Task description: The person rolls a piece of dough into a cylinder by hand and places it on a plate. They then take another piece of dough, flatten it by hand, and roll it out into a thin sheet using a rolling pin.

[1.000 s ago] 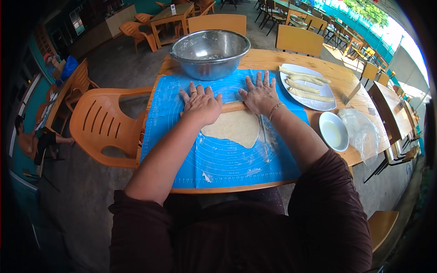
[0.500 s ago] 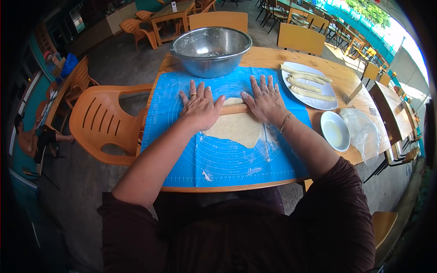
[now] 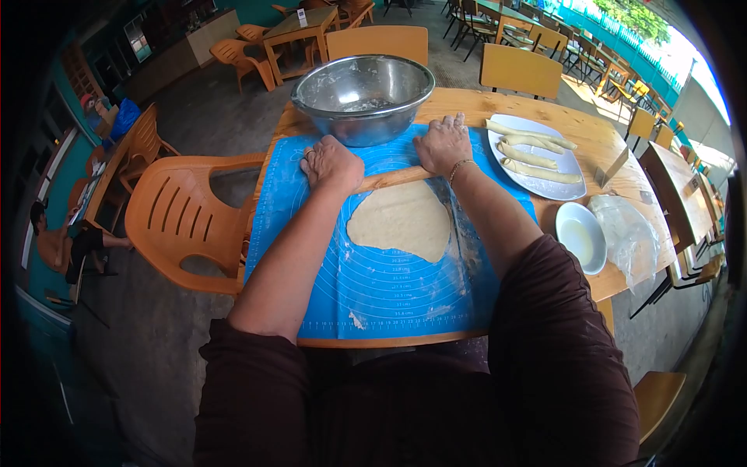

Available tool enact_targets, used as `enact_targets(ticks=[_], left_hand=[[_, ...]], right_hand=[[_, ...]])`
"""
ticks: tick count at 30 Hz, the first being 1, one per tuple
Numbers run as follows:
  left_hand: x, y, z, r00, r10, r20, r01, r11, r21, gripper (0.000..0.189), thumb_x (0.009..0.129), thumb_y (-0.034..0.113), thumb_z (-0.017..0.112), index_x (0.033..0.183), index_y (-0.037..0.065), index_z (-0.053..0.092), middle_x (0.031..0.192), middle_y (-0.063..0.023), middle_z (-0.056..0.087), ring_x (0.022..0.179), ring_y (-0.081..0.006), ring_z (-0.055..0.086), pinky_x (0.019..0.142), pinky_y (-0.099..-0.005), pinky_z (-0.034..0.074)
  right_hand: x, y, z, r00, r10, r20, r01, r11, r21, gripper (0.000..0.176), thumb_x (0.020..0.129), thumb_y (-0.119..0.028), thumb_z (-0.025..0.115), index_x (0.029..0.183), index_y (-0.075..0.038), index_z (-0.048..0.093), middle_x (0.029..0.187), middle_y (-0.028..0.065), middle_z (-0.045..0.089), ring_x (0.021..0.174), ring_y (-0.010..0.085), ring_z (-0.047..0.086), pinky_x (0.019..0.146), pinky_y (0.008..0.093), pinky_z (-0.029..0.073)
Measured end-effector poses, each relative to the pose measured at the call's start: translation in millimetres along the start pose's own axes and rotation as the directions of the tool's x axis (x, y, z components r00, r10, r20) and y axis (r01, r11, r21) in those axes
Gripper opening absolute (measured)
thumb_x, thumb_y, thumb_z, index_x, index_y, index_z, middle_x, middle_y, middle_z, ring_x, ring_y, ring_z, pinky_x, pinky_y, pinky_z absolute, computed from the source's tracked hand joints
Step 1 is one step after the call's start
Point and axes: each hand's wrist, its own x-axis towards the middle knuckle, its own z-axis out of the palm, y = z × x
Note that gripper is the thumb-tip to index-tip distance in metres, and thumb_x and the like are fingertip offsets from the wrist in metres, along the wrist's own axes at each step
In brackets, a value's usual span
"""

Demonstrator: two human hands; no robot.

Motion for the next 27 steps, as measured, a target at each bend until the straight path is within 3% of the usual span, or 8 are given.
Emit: enact_targets(ticks=[2, 6, 12, 14, 17, 23, 27], left_hand=[[7.1, -0.7, 2.8, 0.999, -0.035, -0.041, 0.034, 0.999, -0.024, 0.043, 0.087, 0.016, 0.054, 0.126, -0.003, 0.049, 0.133, -0.0179, 0.05, 0.129, -0.0327, 0.04, 0.112, -0.0413, 0.025], [15.4, -0.2, -0.7, 0.993, -0.057, -0.102, 0.049, 0.996, -0.08, 0.041, 0.088, 0.013, 0.054, 0.125, -0.003, 0.049, 0.134, -0.0185, 0.05, 0.13, -0.0327, 0.039, 0.114, -0.0425, 0.022], [1.7, -1.2, -1.6, 0.994, -0.06, -0.094, 0.053, 0.996, -0.077, 0.042, 0.089, 0.019, 0.054, 0.124, -0.003, 0.05, 0.134, -0.0187, 0.049, 0.131, -0.0326, 0.038, 0.113, -0.0445, 0.022], [-4.5, -3.3, 0.1, 0.995, -0.066, -0.078, 0.06, 0.995, -0.079, 0.043, 0.09, 0.022, 0.054, 0.124, -0.003, 0.05, 0.133, -0.0186, 0.05, 0.131, -0.0328, 0.037, 0.113, -0.0457, 0.022], [-15.6, -5.9, 1.7, 0.997, -0.011, -0.081, 0.012, 1.0, 0.012, 0.047, 0.09, 0.027, 0.053, 0.125, -0.003, 0.049, 0.133, -0.0187, 0.05, 0.131, -0.0335, 0.037, 0.113, -0.05, 0.019], [-39.4, -16.3, 2.8, 0.99, 0.109, -0.089, -0.103, 0.992, 0.078, 0.049, 0.091, 0.031, 0.05, 0.124, -0.005, 0.049, 0.132, -0.0196, 0.049, 0.132, -0.034, 0.036, 0.115, -0.0568, 0.01], [-57.4, -24.9, 5.8, 0.973, 0.212, -0.095, -0.194, 0.966, 0.171, 0.055, 0.097, 0.039, 0.041, 0.127, -0.007, 0.047, 0.14, -0.0218, 0.044, 0.14, -0.0368, 0.026, 0.116, -0.0597, 0.003]], right_hand=[[5.8, -0.8, 5.4, 0.994, -0.014, -0.107, 0.013, 1.0, -0.015, 0.059, 0.094, -0.042, 0.046, 0.124, 0.009, 0.054, 0.139, 0.0318, 0.042, 0.138, 0.0468, 0.029, 0.114, 0.0479, 0.026], [18.1, -2.6, 5.4, 0.993, -0.021, -0.117, 0.022, 1.0, 0.011, 0.06, 0.094, -0.043, 0.047, 0.122, 0.009, 0.055, 0.138, 0.0325, 0.042, 0.137, 0.0472, 0.03, 0.114, 0.0476, 0.027], [4.3, -1.7, 9.9, 0.996, 0.01, -0.089, -0.011, 1.0, -0.014, 0.064, 0.095, -0.045, 0.043, 0.137, 0.004, 0.045, 0.15, 0.0306, 0.029, 0.143, 0.0458, 0.018, 0.116, 0.0514, 0.019], [-5.9, 0.6, 10.5, 0.996, 0.007, -0.09, -0.01, 0.999, -0.037, 0.069, 0.098, -0.051, 0.034, 0.145, 0.0, 0.036, 0.152, 0.033, 0.021, 0.144, 0.0478, 0.013, 0.116, 0.0532, 0.017], [-24.1, 0.7, 5.5, 0.997, 0.051, -0.049, -0.052, 0.999, -0.012, 0.074, 0.098, -0.057, 0.028, 0.15, -0.005, 0.026, 0.154, 0.031, 0.015, 0.145, 0.0462, 0.009, 0.117, 0.0534, 0.014], [-59.1, 0.4, 0.2, 0.994, 0.085, -0.072, -0.079, 0.994, 0.081, 0.079, 0.097, -0.059, 0.024, 0.152, -0.003, 0.019, 0.156, 0.0291, 0.009, 0.146, 0.0441, 0.004, 0.116, 0.0561, 0.009], [-83.2, 5.7, -4.5, 0.995, 0.066, -0.07, -0.058, 0.993, 0.107, 0.083, 0.096, -0.062, 0.023, 0.152, -0.002, 0.015, 0.157, 0.0289, 0.007, 0.146, 0.0437, 0.004, 0.116, 0.057, 0.008]])
